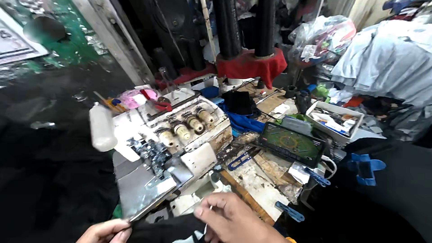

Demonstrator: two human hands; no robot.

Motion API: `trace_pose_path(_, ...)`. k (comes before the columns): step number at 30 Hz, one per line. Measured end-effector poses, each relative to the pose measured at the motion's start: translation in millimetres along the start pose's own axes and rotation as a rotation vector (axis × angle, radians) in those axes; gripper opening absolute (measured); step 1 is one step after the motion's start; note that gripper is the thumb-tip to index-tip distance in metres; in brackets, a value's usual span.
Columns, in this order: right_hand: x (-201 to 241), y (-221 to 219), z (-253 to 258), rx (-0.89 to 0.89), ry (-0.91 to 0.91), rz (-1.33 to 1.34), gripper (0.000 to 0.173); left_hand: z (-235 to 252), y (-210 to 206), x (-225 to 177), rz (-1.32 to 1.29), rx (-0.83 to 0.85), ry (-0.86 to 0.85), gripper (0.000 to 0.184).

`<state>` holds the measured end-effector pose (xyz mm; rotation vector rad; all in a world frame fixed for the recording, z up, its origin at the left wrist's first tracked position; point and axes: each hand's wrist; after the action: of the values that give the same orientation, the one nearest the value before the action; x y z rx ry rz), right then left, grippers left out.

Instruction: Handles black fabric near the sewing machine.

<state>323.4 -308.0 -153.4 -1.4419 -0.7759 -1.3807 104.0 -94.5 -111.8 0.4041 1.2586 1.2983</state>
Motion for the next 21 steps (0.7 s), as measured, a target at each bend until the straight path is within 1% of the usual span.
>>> trace_pose_path(3, 8, 0, 3, -0.033, -0.130, 0.002, 0.036, -9, 3, -8, 0.153, -0.051, -0.036, 0.016)
trace_pose_path(4, 8, 0, 4, -0.039, -0.157, 0.013, 0.038, -13, 7, -15, 0.156, -0.078, -0.040, 0.015)
trace_pose_path(6, 5, 0, 6, -0.042, -0.158, 0.070, 0.041, -16, 16, -33, 0.043, -0.102, -0.072, 0.013)
trace_pose_path(9, 0, 2, 6, -0.037, -0.122, 0.132, 0.044, -6, 17, -63, -0.173, -0.068, -0.117, 0.013)
trace_pose_path(11, 1, 0, 6, -0.044, -0.114, 0.160, 0.045, 8, -5, -73, -0.257, -0.055, -0.128, 0.014)
trace_pose_path(14, 4, 2, -1, 0.002, -0.108, 0.238, 0.046, 25, -48, -71, -0.204, 0.021, -0.086, 0.016)
trace_pose_path(16, 5, 11, -7, 0.060, -0.103, 0.261, 0.037, 27, -59, -67, -0.191, 0.036, -0.052, 0.017)
trace_pose_path(18, 6, 19, -13, 0.089, -0.083, 0.207, 0.026, 27, -61, -65, -0.206, 0.057, -0.031, 0.017)
trace_pose_path(21, 4, 20, -17, 0.043, -0.065, 0.136, 0.022, 24, -61, -64, -0.254, 0.109, -0.030, 0.018)
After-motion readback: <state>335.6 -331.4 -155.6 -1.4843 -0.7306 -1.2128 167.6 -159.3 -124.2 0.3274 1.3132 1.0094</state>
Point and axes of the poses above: each hand's wrist, its own z-axis towards the middle knuckle, its own y-axis out of the back of the hand, x = y × z, and after that the axes turned 12 degrees about z, right-handed
